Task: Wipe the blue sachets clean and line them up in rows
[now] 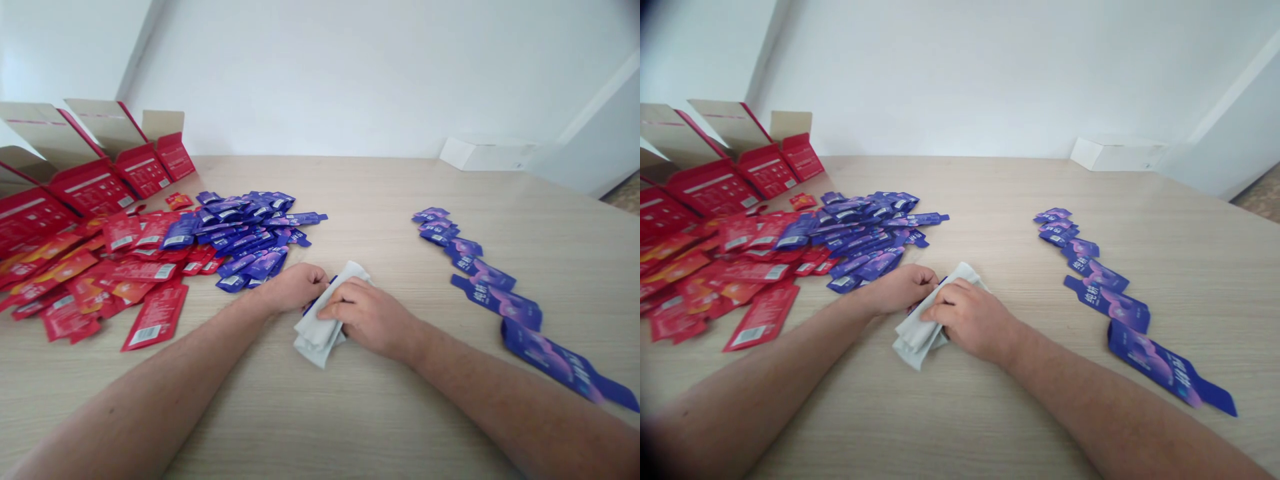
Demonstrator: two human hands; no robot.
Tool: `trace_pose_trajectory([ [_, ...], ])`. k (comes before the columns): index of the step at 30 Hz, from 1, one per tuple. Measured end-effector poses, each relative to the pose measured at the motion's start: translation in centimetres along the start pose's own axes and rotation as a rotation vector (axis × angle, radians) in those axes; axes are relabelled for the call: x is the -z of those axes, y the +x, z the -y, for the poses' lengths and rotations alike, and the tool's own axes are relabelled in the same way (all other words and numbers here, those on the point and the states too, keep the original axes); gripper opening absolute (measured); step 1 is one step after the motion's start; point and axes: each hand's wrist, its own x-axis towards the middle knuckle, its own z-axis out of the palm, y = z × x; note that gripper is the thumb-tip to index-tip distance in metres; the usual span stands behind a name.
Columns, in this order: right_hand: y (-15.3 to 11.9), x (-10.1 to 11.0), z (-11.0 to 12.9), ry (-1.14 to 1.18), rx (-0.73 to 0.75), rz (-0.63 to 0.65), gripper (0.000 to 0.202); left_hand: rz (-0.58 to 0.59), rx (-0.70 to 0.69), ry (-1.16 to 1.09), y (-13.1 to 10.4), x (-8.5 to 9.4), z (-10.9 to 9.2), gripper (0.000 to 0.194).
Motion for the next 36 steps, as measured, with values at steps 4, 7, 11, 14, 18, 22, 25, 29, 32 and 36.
trace_pose_trajectory([
  [4, -0.12, 0.09, -0.28, -0.018, -0.089, -0.023, 0.035, -0.012, -0.008, -0.003, 0.04, -0.03, -0.02, 0.020],
  [7, -0.07, 0.02, 0.12, 0.004, 0.007, 0.020, 0.028, 0.008, -0.006, -0.014, 0.03, -0.05, -0.03, 0.020],
  [11, -0.11, 0.03, -0.05, 0.005, -0.030, -0.005, 0.031, -0.016, -0.006, -0.006, 0.07, -0.10, 0.06, 0.021],
  [14, -0.17, 0.15, -0.31, -0.013, -0.096, -0.023, 0.036, -0.036, -0.009, 0.004, 0.04, -0.13, 0.06, 0.021],
  [18, -0.09, 0.15, 0.11, 0.009, -0.002, 0.030, 0.030, 0.000, 0.001, -0.011, -0.10, -0.08, -0.12, 0.021],
  [22, -0.18, 0.09, -0.36, -0.012, -0.066, -0.010, 0.036, -0.031, 0.010, 0.025, -0.09, -0.03, -0.32, 0.022],
  [25, -0.26, 0.15, -0.78, -0.024, -0.097, -0.029, 0.040, -0.038, 0.022, 0.040, -0.12, -0.01, -0.44, 0.022],
  [29, -0.14, 0.18, -0.40, 0.002, -0.024, 0.012, 0.033, -0.002, 0.021, -0.025, -0.36, 0.02, -0.61, 0.022],
  [32, -0.16, 0.11, -0.45, 0.006, -0.037, -0.010, 0.035, -0.023, 0.017, -0.005, -0.46, 0.09, -0.73, 0.023],
  [36, -0.31, -0.06, -0.75, -0.014, -0.066, -0.016, 0.037, -0.053, -0.013, 0.056, -0.50, 0.17, -0.87, 0.023],
])
